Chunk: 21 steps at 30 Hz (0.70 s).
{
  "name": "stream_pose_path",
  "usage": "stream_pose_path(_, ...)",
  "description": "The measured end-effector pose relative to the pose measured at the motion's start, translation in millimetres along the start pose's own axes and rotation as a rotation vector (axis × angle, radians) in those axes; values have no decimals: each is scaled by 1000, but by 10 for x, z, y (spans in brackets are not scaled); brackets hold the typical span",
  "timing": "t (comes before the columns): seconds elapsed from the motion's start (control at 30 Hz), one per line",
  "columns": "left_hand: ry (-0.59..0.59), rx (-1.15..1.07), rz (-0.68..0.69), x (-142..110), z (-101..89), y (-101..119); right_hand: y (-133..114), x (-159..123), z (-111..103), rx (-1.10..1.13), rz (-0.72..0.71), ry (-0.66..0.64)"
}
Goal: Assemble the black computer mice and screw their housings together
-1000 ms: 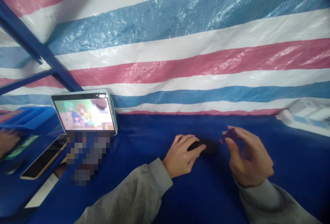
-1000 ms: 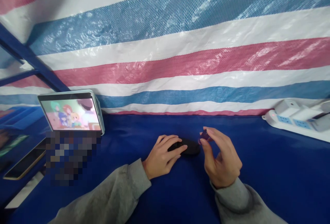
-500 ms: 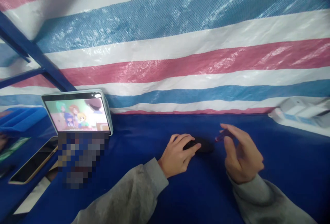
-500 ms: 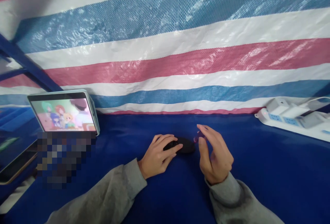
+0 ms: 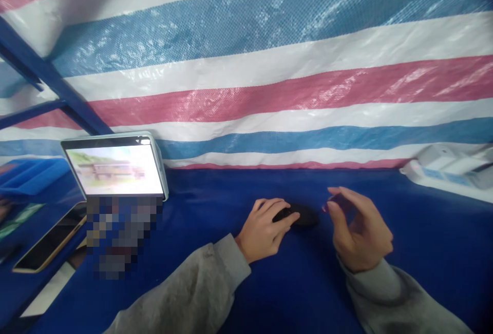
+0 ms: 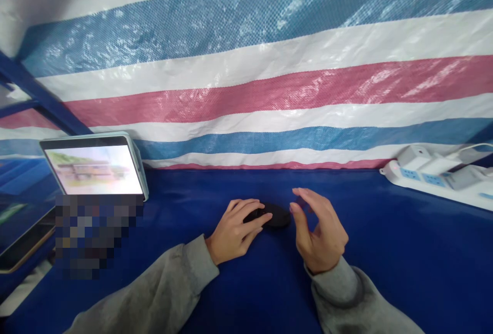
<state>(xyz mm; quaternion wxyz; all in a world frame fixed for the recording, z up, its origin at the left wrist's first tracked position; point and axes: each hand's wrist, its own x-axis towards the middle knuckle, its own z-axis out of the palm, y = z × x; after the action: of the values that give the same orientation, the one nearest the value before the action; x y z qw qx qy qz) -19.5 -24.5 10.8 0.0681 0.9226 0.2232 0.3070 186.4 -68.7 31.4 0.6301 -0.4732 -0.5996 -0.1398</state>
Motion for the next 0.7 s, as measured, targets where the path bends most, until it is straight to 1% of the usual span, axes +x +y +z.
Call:
stream_pose_path(0.1,4,-2,0,8,-3,2,3,-5,-4,-12,18,-8)
stream_pose_path(0.2,4,-6,-3,17,-6,6,-11,-14,-6,46,53,-48)
stream_pose_path(0.27,3,-6,-4,21,-11,10,-14,-18,-2,105,92,-37)
stream_pose_path(0.33,1,-4,-3,23,-16,13,-6,-20,3,114,112,-19)
stream_pose_path(0.43,0,0,0,20,-16,10,16,-22,9,83,90,-7)
stream_pose_path(0.57,3,-6,0,12,-4,1,20,-33,18,140,64,-11)
stream_pose_path(0.7,12,-13,12,8,-2,-2,19,-52,16,92,38,-21)
